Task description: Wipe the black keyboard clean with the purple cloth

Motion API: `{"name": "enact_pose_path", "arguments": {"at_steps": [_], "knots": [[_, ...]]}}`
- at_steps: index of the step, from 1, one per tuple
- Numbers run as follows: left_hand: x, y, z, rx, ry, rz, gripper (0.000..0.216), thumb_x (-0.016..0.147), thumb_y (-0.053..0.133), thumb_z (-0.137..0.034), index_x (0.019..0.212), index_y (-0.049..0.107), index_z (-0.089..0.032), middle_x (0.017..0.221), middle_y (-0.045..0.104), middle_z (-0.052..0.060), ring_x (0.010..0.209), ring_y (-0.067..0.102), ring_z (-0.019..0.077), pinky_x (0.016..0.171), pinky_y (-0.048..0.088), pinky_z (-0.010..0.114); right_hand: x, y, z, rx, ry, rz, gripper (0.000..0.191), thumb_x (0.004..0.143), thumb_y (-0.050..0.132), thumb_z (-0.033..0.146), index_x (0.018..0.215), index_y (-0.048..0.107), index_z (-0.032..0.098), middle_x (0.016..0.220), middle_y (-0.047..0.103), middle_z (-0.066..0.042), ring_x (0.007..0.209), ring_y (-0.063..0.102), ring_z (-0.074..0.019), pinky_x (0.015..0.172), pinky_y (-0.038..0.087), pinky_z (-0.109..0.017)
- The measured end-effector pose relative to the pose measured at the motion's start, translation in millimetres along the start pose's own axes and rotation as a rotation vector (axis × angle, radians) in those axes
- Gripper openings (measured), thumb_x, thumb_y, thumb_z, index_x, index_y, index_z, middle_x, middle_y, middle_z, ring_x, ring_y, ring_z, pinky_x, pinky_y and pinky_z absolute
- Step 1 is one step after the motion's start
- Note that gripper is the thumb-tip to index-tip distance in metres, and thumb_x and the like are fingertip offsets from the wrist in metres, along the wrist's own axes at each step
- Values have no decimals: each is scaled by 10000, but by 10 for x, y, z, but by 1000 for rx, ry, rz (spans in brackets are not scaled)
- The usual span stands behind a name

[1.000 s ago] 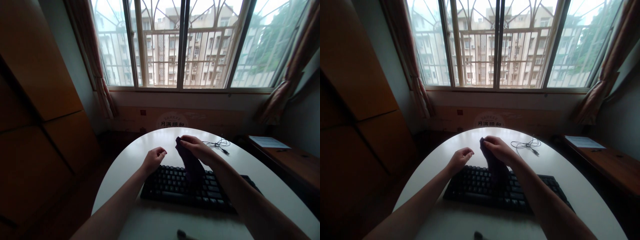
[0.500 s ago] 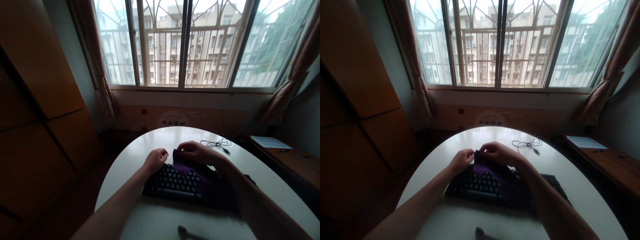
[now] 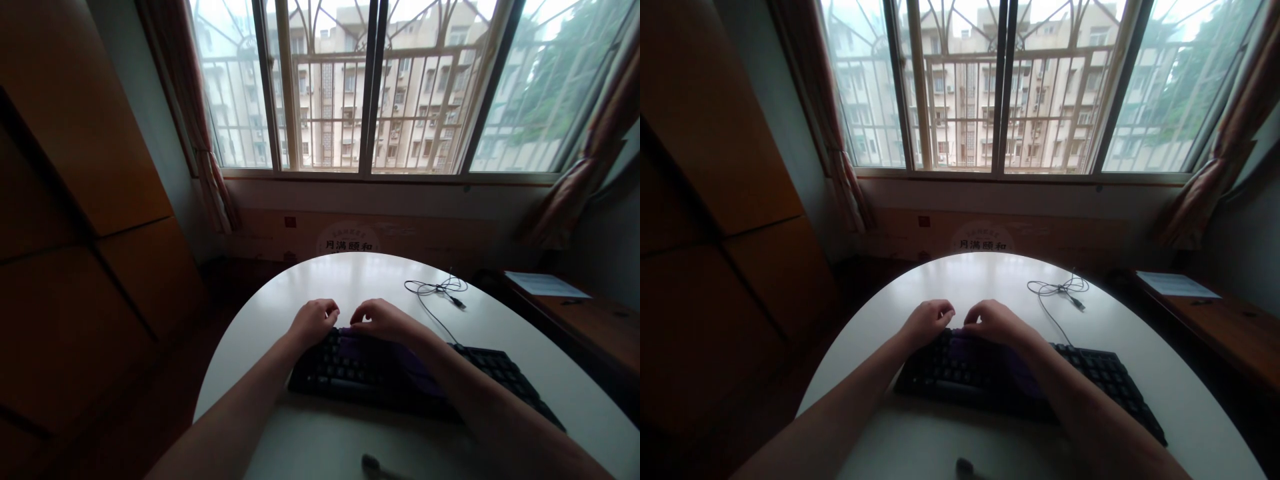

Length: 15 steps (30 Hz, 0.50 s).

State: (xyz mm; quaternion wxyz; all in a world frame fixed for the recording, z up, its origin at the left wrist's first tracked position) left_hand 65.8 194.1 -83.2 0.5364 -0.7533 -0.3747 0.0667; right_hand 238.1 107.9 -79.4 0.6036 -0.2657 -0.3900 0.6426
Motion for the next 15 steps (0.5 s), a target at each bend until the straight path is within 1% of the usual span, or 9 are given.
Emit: {"name": "enact_pose_path", "arguments": {"at_steps": [2, 4, 8, 12, 15], "knots": [[-8, 13, -19, 49, -11, 23, 224, 854, 517, -295, 870, 721, -207, 834, 717, 39, 746, 621, 181, 673, 433, 267, 2, 61, 15, -10, 28, 68, 225, 798, 640, 357, 916, 781, 227, 876, 749, -42, 771, 658, -184, 707, 452, -254], [-21, 41, -45, 86, -21, 49, 225, 857, 511, -298, 885, 718, -216, 856, 721, 38, 773, 628, 186, 692, 438, 271, 8, 132, 22, -25, 39, 82, 250, 806, 615, 335, 960, 781, 228, 904, 756, -41, 769, 664, -180, 706, 451, -245], [-43, 117, -87, 117, -34, 91, 221, 855, 505, -287, 890, 716, -233, 891, 731, 37, 829, 643, 200, 711, 444, 277, 8, 213, 50, -62, 32, 36, 251, 797, 594, 288, 958, 784, 259, 889, 757, -28, 771, 662, -179, 703, 438, -245], [-43, 151, -80, 128, -50, 110, 218, 857, 507, -295, 890, 716, -245, 894, 731, 36, 846, 648, 212, 718, 451, 286, 1, 196, 89, -107, 76, -37, 211, 750, 639, 305, 888, 795, 269, 874, 756, -31, 789, 660, -192, 699, 423, -258], [-38, 136, -71, 134, -60, 117, 224, 869, 502, -302, 907, 716, -249, 902, 731, 34, 846, 646, 206, 730, 453, 284, 18, 164, 74, -63, 130, -23, 205, 727, 653, 308, 857, 800, 248, 830, 757, -32, 738, 653, -184, 666, 419, -256]]}}
Point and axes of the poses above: each hand's wrist, its own x-axis towards the middle knuckle, its own y-axis out of the palm, z = x × y, the point moved 2 cm from there along x, towards the middle knuckle
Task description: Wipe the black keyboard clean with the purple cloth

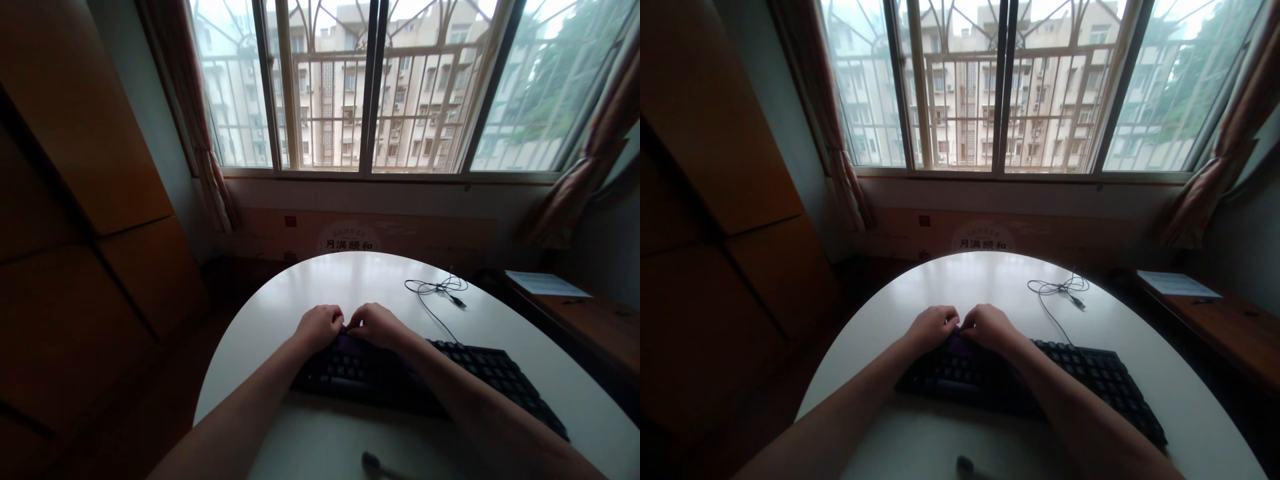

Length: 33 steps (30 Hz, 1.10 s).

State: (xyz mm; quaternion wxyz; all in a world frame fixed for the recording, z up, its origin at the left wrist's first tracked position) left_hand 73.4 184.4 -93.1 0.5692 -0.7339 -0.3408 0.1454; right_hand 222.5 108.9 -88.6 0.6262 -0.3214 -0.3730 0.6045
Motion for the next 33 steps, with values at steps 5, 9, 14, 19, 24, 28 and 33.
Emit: {"name": "enact_pose_path", "arguments": {"at_steps": [5, 9, 14, 19, 24, 28, 33], "knots": [[-10, -26, -12, -2, -5, 4, 220, 869, 508, -304, 907, 715, -240, 913, 733, 33, 832, 648, 196, 707, 451, 273, 39, -65, -112, 148, 62, 105, 240, 689, 673, 291, 856, 802, 178, 707, 738, -31, 658, 626, -167, 587, 407, -232], [-11, -13, -8, -7, -8, -1, 219, 867, 506, -305, 894, 713, -240, 914, 733, 31, 833, 648, 197, 708, 452, 277, 33, -69, -141, 151, 104, 112, 233, 670, 651, 270, 815, 796, 160, 662, 721, -33, 623, 615, -158, 544, 394, -223], [-5, 6, 2, -3, -4, -7, 219, 865, 503, -310, 893, 709, -243, 904, 730, 29, 826, 647, 197, 695, 445, 277, 14, -11, -71, 122, 95, 45, 235, 637, 612, 208, 785, 789, 165, 700, 729, -43, 659, 628, -160, 566, 405, -219], [-10, -8, -18, -1, -8, -4, 217, 862, 506, -300, 889, 713, -243, 887, 731, 31, 823, 648, 198, 696, 443, 276, 13, -7, -108, 185, 72, 53, 253, 645, 617, 223, 813, 796, 162, 717, 736, -38, 652, 626, -152, 573, 411, -214], [-14, -30, -30, -4, -15, -3, 216, 858, 505, -300, 881, 714, -247, 888, 732, 28, 814, 646, 195, 683, 440, 273, 39, 9, -225, 322, 79, 123, 293, 641, 659, 237, 890, 797, 167, 757, 744, -27, 662, 611, -145, 580, 416, -208], [-8, -23, -27, -4, -19, -2, 220, 860, 505, -307, 884, 715, -246, 894, 732, 29, 806, 645, 191, 681, 442, 271, 51, 33, -293, 380, 122, 130, 298, 641, 719, 319, 885, 797, 165, 732, 734, -28, 655, 600, -146, 597, 423, -218], [-13, -13, -19, -1, -27, 0, 229, 864, 503, -323, 896, 716, -244, 899, 731, 34, 803, 644, 192, 677, 443, 270, 60, 64, -309, 405, 157, 113, 289, 675, 698, 323, 875, 789, 135, 730, 731, -42, 654, 602, -149, 596, 426, -224]]}}
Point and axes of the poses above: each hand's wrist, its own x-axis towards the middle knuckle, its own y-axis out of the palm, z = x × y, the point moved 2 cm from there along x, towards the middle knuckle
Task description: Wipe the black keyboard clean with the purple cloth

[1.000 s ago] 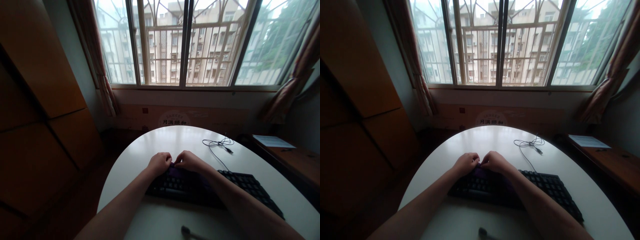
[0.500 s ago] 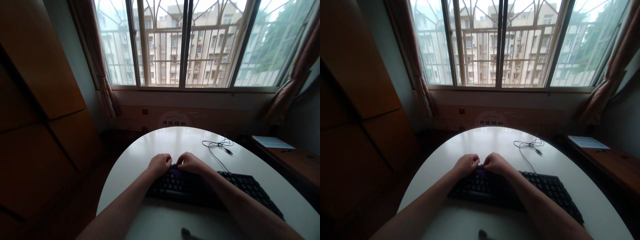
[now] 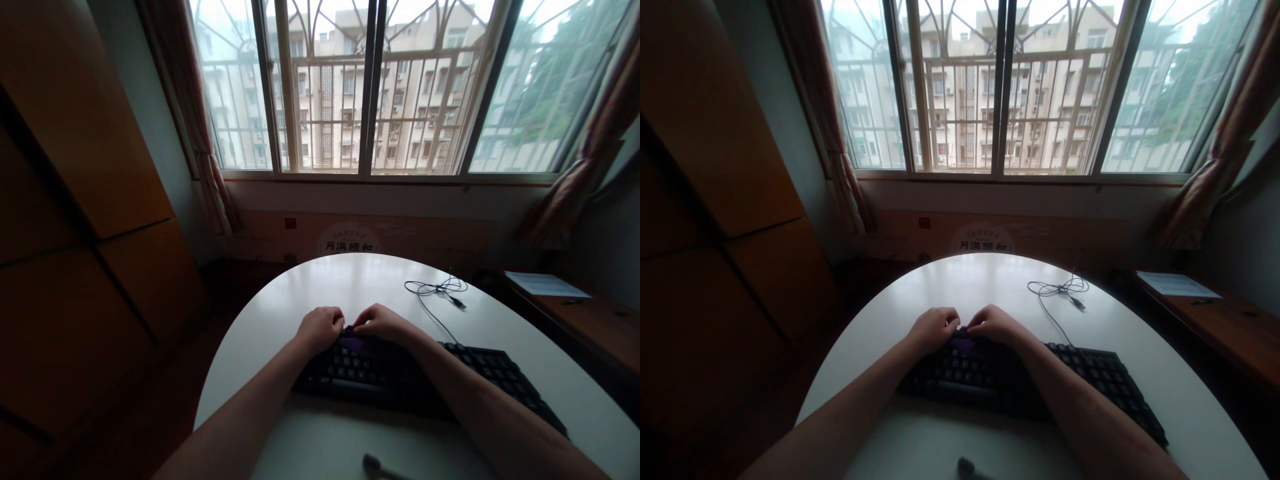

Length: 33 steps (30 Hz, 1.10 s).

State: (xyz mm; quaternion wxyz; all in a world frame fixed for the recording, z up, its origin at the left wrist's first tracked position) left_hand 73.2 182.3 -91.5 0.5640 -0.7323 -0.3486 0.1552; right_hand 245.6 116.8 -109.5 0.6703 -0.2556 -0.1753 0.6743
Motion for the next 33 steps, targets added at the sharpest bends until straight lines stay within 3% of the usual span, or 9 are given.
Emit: {"name": "enact_pose_path", "arguments": {"at_steps": [7, 13, 21, 27, 33], "knots": [[-9, -22, -12, 1, 0, -5, 232, 866, 506, -322, 908, 720, -242, 898, 733, 34, 814, 649, 196, 688, 449, 272, 4, 22, 5, -8, -28, -19, 271, 710, 637, 274, 880, 781, 118, 777, 741, -51, 694, 622, -158, 617, 435, -226], [-5, -15, -11, 4, 12, 1, 241, 864, 496, -301, 920, 723, -245, 925, 733, 39, 841, 647, 199, 729, 457, 278, 7, -4, 46, -4, -29, 81, 321, 639, 685, 227, 937, 778, 150, 844, 750, -34, 734, 641, -160, 650, 456, -219], [-3, -11, -1, 13, 26, -5, 227, 866, 495, -296, 901, 712, -240, 913, 730, 36, 838, 644, 197, 712, 447, 276, -20, 58, 94, -29, 1, -3, 302, 624, 627, 162, 882, 781, 134, 714, 729, -26, 630, 611, -136, 565, 430, -197], [-6, -19, -12, 19, 15, -8, 222, 872, 502, -297, 901, 714, -237, 909, 729, 38, 839, 646, 198, 713, 445, 279, -33, 71, 103, -18, -58, -47, 292, 666, 592, 183, 877, 786, 126, 761, 742, -47, 699, 636, -158, 610, 450, -206], [-2, -19, -9, 15, 8, -4, 227, 874, 500, -300, 908, 716, -239, 913, 728, 39, 835, 646, 194, 706, 447, 272, -26, 68, 53, 15, -59, -5, 308, 708, 605, 225, 946, 784, 145, 830, 755, -42, 748, 651, -174, 649, 466, -225]]}}
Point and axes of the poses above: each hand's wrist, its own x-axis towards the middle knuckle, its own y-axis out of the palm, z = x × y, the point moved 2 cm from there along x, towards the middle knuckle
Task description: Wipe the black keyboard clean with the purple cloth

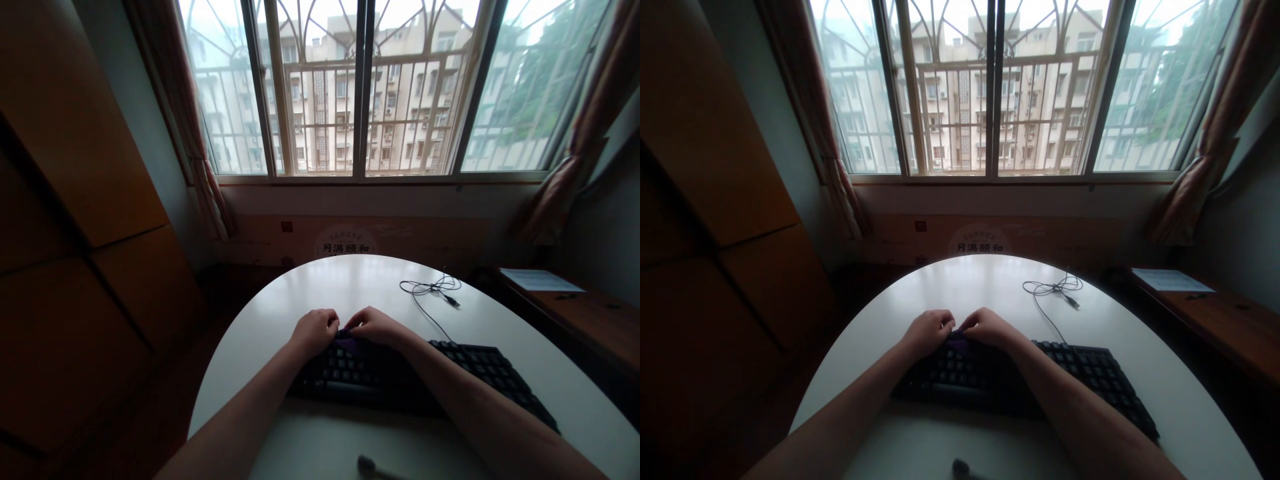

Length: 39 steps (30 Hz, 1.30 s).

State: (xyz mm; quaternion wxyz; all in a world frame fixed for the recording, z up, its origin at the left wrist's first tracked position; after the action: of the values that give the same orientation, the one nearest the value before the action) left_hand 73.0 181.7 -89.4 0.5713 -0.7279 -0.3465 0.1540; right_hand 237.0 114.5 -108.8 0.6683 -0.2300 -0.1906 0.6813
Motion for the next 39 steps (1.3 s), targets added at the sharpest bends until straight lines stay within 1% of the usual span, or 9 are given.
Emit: {"name": "enact_pose_path", "arguments": {"at_steps": [8, 14, 17, 22, 26, 31, 35, 37, 39], "knots": [[0, -16, -6, -5, 1, 15, 224, 861, 503, -292, 901, 716, -237, 900, 730, 36, 807, 645, 190, 682, 441, 266, 18, 3, -10, -12, -39, 105, 385, 733, 677, 373, 1054, 758, 176, 921, 753, -37, 772, 645, -169, 671, 461, -234], [-3, -17, -20, -1, -2, 15, 235, 870, 495, -293, 907, 722, -240, 897, 730, 36, 831, 646, 197, 708, 444, 275, 27, -25, 28, -83, -19, -29, 264, 704, 687, 316, 875, 791, 144, 760, 746, -46, 692, 634, -167, 607, 435, -228], [-5, -20, -17, -8, -2, 16, 241, 877, 493, -311, 915, 719, -238, 909, 730, 39, 837, 645, 198, 700, 445, 273, 2, -164, 72, -46, 6, -71, 228, 699, 696, 308, 820, 786, 137, 722, 737, -50, 665, 638, -166, 590, 441, -230], [5, -15, -5, -17, 17, 21, 242, 877, 492, -328, 895, 714, -236, 921, 730, 41, 826, 646, 198, 682, 442, 272, -125, -514, 234, 308, -21, -157, 324, 721, 716, 369, 897, 748, 99, 829, 744, -107, 749, 686, -195, 665, 509, -257], [18, 2, 5, -6, 33, 18, 245, 872, 482, -303, 891, 714, -229, 924, 730, 45, 838, 643, 201, 705, 441, 279, -292, -742, 350, 339, -17, -227, 370, 703, 753, 405, 912, 727, 101, 869, 736, -117, 789, 684, -199, 652, 510, -243], [29, 35, 33, 17, 49, 30, 258, 883, 471, -318, 910, 713, -235, 926, 732, 45, 855, 643, 206, 725, 442, 284, -694, -1008, 418, 431, -32, -81, 432, 678, 777, 482, 907, 712, 122, 719, 681, -57, 592, 619, -147, 562, 493, -246], [46, 58, 50, 32, 40, 56, 285, 897, 447, -333, 902, 715, -235, 919, 733, 54, 852, 646, 215, 711, 445, 287, -1074, -1083, 422, 293, 26, 355, 389, 562, 853, 434, 725, 725, 105, 685, 662, -65, 652, 617, -153, 638, 484, -244], [57, 65, 47, 36, 38, 67, 293, 897, 439, -333, 893, 715, -234, 917, 733, 58, 858, 646, 221, 713, 444, 291, -1111, -1038, 393, 286, 44, 325, 398, 573, 840, 454, 746, 730, 114, 709, 670, -63, 676, 622, -158, 651, 483, -242], [65, 66, 40, 39, 38, 74, 299, 893, 433, -333, 888, 715, -232, 925, 732, 62, 867, 644, 226, 721, 443, 296, -1001, -914, 339, 309, 29, 192, 399, 657, 784, 476, 847, 734, 129, 783, 694, -64, 712, 638, -169, 661, 494, -251]]}}
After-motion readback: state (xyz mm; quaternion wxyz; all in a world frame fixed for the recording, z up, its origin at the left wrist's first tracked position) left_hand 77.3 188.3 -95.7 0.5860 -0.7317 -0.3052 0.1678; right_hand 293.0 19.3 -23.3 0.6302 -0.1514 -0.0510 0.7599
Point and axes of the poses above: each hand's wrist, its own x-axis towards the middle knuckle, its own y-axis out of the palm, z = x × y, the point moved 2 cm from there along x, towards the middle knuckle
